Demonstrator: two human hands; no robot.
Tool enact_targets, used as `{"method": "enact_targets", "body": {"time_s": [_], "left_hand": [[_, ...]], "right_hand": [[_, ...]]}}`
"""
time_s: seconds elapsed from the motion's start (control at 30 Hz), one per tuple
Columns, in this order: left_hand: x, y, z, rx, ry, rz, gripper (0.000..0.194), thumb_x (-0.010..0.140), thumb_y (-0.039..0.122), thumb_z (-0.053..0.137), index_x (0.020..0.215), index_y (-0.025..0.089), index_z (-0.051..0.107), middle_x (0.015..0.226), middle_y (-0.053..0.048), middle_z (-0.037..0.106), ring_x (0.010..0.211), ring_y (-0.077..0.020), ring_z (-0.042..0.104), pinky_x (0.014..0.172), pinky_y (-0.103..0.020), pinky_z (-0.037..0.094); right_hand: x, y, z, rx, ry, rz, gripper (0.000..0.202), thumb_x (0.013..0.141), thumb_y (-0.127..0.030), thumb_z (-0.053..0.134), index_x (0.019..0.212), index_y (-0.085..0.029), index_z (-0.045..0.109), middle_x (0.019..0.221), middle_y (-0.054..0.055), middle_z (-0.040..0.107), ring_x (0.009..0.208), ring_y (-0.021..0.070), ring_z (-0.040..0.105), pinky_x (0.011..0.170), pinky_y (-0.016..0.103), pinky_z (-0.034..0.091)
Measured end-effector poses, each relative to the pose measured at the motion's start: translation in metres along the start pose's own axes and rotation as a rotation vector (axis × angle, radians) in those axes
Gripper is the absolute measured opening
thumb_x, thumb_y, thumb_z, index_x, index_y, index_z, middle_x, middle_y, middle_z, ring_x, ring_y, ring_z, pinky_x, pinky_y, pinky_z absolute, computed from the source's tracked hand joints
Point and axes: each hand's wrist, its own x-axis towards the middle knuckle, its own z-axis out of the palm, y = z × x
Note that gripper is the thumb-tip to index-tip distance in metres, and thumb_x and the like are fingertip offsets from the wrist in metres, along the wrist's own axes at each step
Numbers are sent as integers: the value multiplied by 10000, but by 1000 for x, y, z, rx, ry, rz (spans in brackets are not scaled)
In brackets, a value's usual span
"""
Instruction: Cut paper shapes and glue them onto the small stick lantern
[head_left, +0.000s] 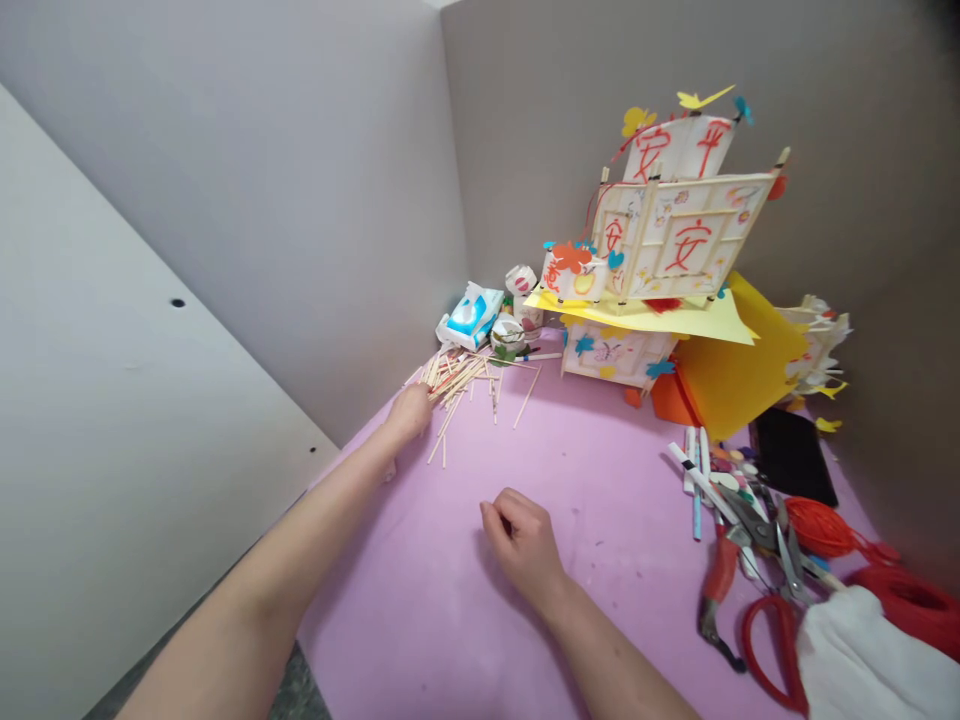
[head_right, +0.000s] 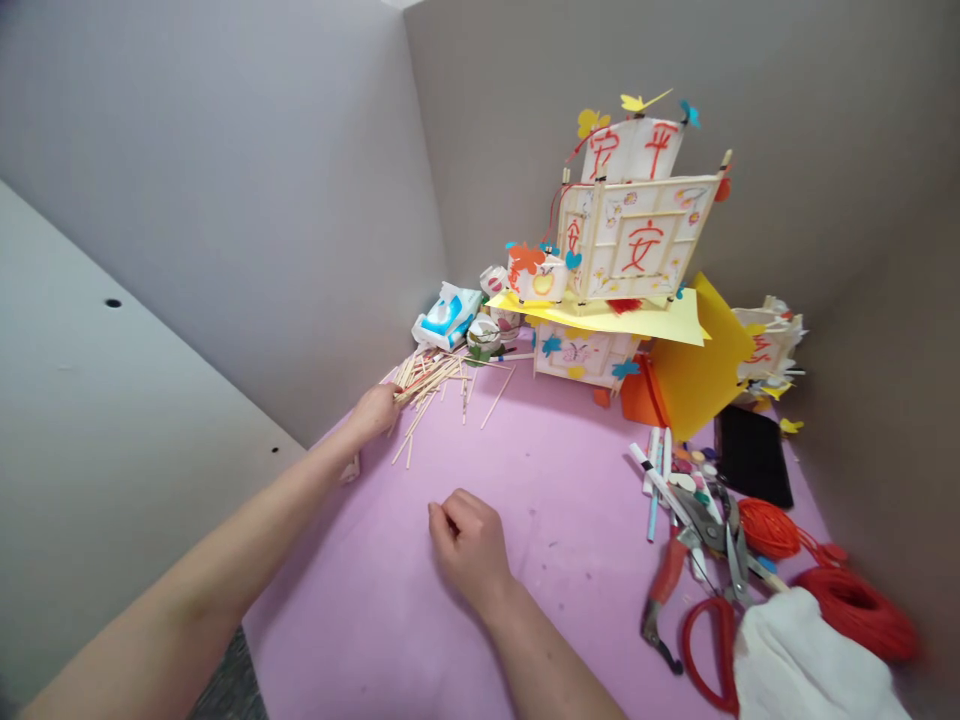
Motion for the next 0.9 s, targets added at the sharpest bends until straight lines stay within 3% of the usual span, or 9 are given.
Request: {"method": "enact_targets", "body": {"time_s": [0.1, 0.3, 0.43, 0.57, 0.7, 0.8, 0.9], "left_hand": [[-6, -3, -5, -5, 40, -30, 323, 882, 298, 370, 991, 157, 639, 1010, -128, 691, 933, -236, 618, 782, -292, 423], [-20, 0, -5, -62, 116, -70, 372, 905, 253, 285, 1099, 161, 589, 1110, -126, 664, 996, -234, 599, 806, -301, 421], [-33, 5, 4, -103, 78, -17, 346, 887, 291, 367, 1137, 185, 581, 1125, -103, 659, 1015, -223, 595, 829, -293, 425], [-39, 17, 7, -66, 59, 24, 387, 808, 406, 526, 1127, 205, 610, 1171, -130, 614, 1106, -296, 530, 893, -384, 409], [-18, 40, 5, -19, 160, 137, 335, 835, 355, 486, 1102, 219, 636, 1205, -104, 598, 1165, -289, 480, 962, -421, 365], [9, 56, 7, 13, 111, 219, 298, 824, 247, 464, 1029, 211, 676, 1109, -80, 657, 1098, -247, 532, 945, -360, 376], [30, 62, 12, 49, 50, 216, 258, 773, 195, 487, 896, 196, 714, 983, -77, 697, 986, -238, 582, 879, -335, 402]], "right_hand": [[0, 0, 0, -13, -5, -3, 343, 875, -172, 468, 563, -197, 329, 567, -40, 340, 530, 89, 340, 525, 259, 262], [-1, 0, 1, 0, -24, 15, 344, 893, -203, 458, 581, -197, 312, 571, -38, 345, 534, 92, 342, 528, 263, 250], [-1, 2, 1, -6, -33, 32, 352, 899, -219, 455, 593, -199, 281, 572, -42, 332, 535, 92, 334, 534, 261, 242], [-1, 2, 2, -10, -40, 33, 346, 902, -224, 449, 598, -198, 286, 574, -40, 341, 539, 93, 347, 540, 258, 246], [-1, 2, 2, -17, -42, 29, 343, 901, -222, 446, 597, -197, 288, 570, -39, 347, 536, 93, 347, 535, 257, 246], [-1, 2, 2, -23, -39, 27, 343, 901, -220, 443, 598, -197, 283, 570, -37, 347, 536, 91, 348, 534, 255, 247], [-1, 2, 2, -26, -36, 32, 342, 900, -218, 439, 598, -197, 280, 570, -37, 348, 537, 90, 346, 536, 253, 249]]}}
